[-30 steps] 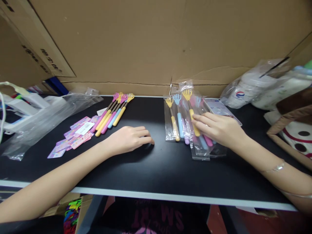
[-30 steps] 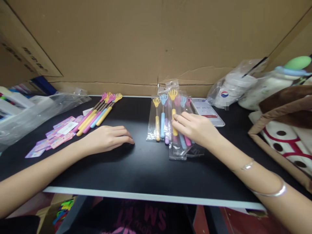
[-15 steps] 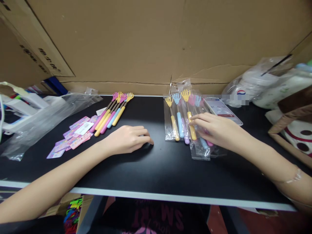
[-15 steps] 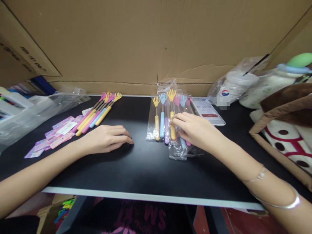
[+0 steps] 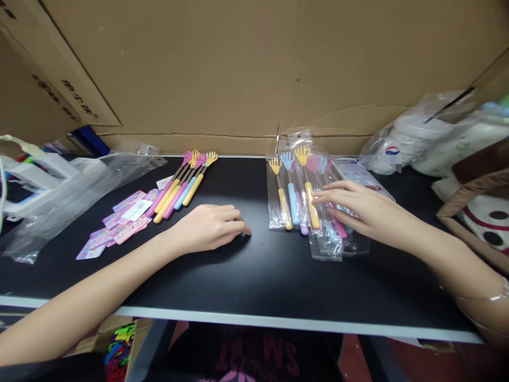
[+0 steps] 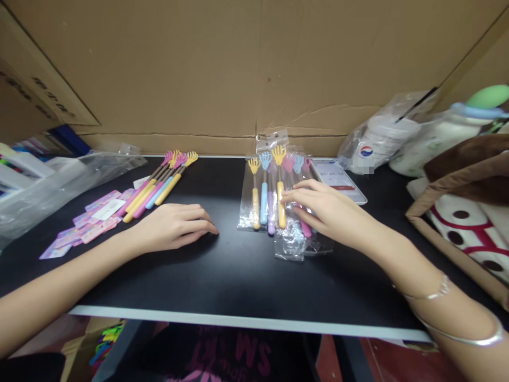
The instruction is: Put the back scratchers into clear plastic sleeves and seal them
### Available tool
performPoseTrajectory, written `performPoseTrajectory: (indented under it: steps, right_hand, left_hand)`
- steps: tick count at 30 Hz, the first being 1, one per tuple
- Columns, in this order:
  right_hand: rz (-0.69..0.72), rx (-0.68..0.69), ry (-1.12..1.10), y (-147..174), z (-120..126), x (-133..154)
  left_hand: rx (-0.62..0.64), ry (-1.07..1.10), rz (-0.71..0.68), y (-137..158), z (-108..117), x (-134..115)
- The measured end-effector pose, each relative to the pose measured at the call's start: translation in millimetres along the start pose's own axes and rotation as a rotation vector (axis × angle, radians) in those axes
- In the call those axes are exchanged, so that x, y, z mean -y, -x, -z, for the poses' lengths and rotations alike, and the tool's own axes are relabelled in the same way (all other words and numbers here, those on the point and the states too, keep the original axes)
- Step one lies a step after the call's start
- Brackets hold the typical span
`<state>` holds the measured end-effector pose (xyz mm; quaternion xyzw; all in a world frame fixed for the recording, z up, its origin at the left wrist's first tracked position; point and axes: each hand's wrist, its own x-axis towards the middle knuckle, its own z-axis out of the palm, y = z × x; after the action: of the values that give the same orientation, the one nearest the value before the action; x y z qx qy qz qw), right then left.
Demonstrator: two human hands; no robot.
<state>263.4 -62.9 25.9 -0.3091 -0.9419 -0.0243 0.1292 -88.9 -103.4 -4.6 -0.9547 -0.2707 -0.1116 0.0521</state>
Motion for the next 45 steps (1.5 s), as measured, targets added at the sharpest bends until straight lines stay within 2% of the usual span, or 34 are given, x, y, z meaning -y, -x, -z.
performPoseTrajectory:
  steps: [15, 22, 31, 35, 40, 45]
  right_hand:
    - [0.027, -0.037, -0.047, -6, -6, 8]
    - [0.062, -0.051, 0.042, -7, -5, 11]
    - [0.079, -0.174, 0.157, -8, -3, 22]
    - [0.174, -0.15, 0.081, -11, -4, 41]
    - [0.358, -0.071, 0.001, -12, -22, 70]
    - [0.359, -0.035, -0.03, -11, -33, 75]
  left_hand:
    - [-0.006, -0.02, 0.005, 0, 1, -1]
    - [0.004, -0.012, 0.014, 1, 0, 0]
    - [0.016, -0.033, 0.002, 1, 1, 0]
    - [0.02, -0.026, 0.003, 0, 1, 0]
    - [0.039, -0.02, 0.017, 0, 4, 0]
    - [0.042, -0.034, 0.011, -1, 4, -2]
